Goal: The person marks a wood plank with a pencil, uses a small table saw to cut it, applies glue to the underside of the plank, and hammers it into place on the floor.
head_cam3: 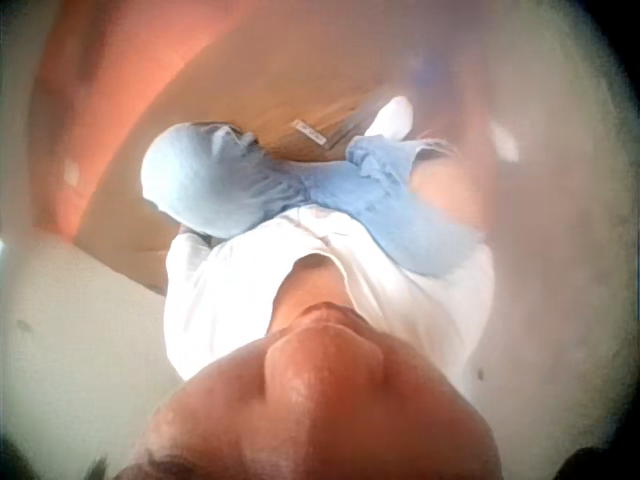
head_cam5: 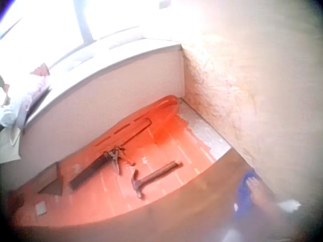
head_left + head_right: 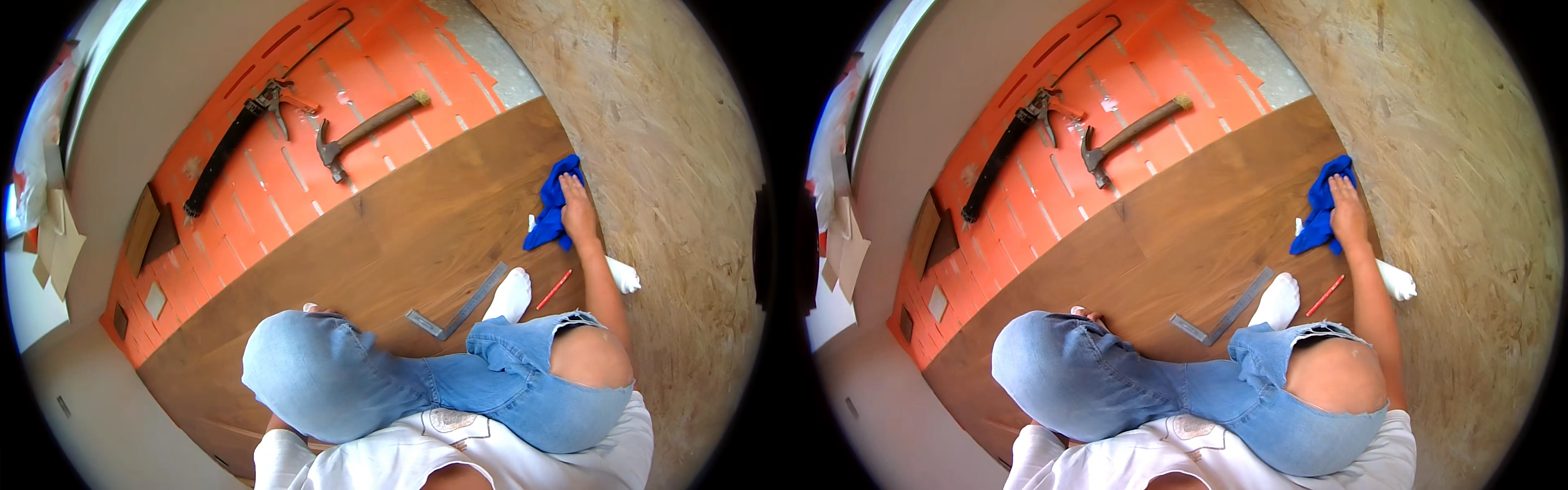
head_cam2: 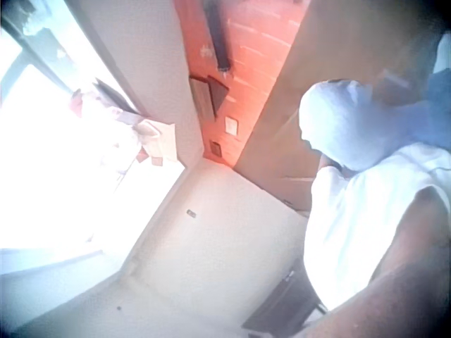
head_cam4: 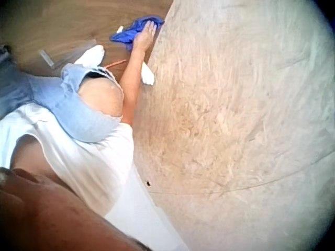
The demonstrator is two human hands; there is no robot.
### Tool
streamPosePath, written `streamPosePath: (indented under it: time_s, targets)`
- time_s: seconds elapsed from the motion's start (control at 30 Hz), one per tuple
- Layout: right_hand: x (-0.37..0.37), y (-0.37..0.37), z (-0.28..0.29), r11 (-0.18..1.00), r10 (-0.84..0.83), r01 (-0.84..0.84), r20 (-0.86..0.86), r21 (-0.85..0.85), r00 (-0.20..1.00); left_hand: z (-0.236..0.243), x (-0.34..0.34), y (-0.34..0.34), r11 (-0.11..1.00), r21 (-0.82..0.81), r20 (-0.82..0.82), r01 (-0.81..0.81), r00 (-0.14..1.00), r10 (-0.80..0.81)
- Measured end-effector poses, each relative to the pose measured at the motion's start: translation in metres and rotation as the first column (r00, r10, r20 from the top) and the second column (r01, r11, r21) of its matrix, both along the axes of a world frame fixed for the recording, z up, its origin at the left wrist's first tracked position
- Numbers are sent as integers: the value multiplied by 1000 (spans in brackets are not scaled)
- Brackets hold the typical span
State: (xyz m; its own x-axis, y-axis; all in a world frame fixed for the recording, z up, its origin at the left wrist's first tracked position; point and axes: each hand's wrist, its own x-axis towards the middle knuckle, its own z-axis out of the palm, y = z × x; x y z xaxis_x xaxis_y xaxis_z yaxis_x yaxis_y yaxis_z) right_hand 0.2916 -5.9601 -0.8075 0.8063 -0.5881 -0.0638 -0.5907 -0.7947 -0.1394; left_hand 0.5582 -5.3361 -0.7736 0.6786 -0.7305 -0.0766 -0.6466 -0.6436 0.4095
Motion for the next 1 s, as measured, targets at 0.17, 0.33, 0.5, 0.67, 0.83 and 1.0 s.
streamPosePath:
  time_s: [0.17, 0.33, 0.5, 0.67, 0.83, 1.0]
  targets:
    - [-2, 19, 14, 987, -22, 19, -19, -158, 1000, -1, -6, 3, 1000, 15, -5, -4, 1000, 4]
    - [-101, 132, 17, 945, -320, 326, 155, -17, 935, -6, -13, -1, 999, 32, -22, -15, 1000, 16]
    - [-178, 212, -23, 639, -764, 726, 97, 254, 638, -13, -14, -10, 999, 34, -61, 1, 998, 1]
    - [-187, 203, -43, 522, -829, 779, -7, 347, 559, -23, -14, -9, 999, 44, -23, 11, 1000, -10]
    - [-176, 184, -43, 633, -758, 747, -29, 204, 651, -24, -16, -2, 999, 10, 25, -42, 999, 42]
    - [-85, 113, 14, 923, -385, 379, 192, 69, 903, -15, -11, -29, 943, -71, -90, 325, 939, -331]
